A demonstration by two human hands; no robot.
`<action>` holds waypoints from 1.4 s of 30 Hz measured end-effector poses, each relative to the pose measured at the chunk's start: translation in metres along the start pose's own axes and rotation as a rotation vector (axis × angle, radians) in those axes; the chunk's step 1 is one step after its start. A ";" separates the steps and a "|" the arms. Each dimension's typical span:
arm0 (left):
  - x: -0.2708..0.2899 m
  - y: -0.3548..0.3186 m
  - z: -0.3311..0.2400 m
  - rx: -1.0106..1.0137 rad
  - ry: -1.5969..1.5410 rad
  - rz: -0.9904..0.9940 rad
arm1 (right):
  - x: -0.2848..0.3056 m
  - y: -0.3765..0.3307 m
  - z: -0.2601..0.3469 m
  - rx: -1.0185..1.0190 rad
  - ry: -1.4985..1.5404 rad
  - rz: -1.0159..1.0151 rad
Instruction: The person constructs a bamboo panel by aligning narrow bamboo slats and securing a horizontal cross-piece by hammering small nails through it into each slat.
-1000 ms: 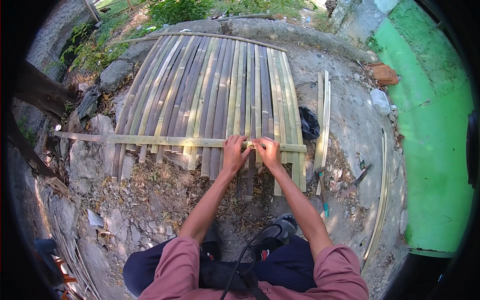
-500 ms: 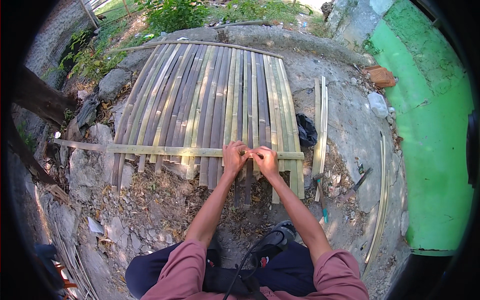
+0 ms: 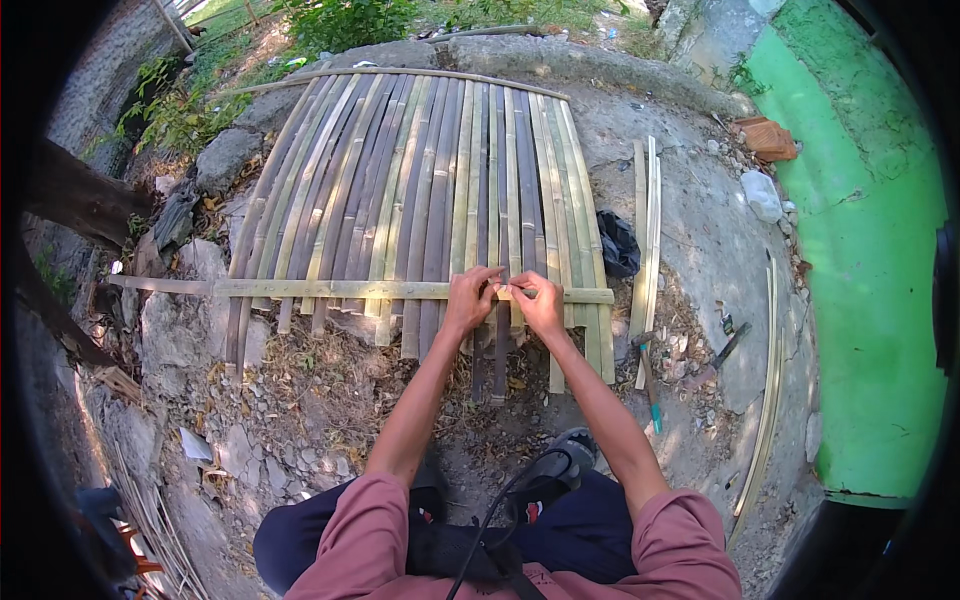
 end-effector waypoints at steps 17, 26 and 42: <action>0.002 -0.002 0.001 0.095 -0.119 0.040 | -0.004 0.003 0.003 0.033 -0.001 0.026; 0.003 0.000 -0.005 0.068 -0.020 0.019 | -0.007 0.004 0.006 0.051 -0.033 0.041; -0.007 -0.002 0.006 0.051 0.015 -0.072 | -0.001 0.004 0.009 0.106 -0.058 0.005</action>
Point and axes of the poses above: each hand's wrist, its own y-axis towards the middle knuckle, its own x-axis out of the back of the hand, z = x × y, the point moved 10 cm from there along y, towards the middle knuckle, and after that the axes turned 10 degrees about -y, right-handed, at the moved point
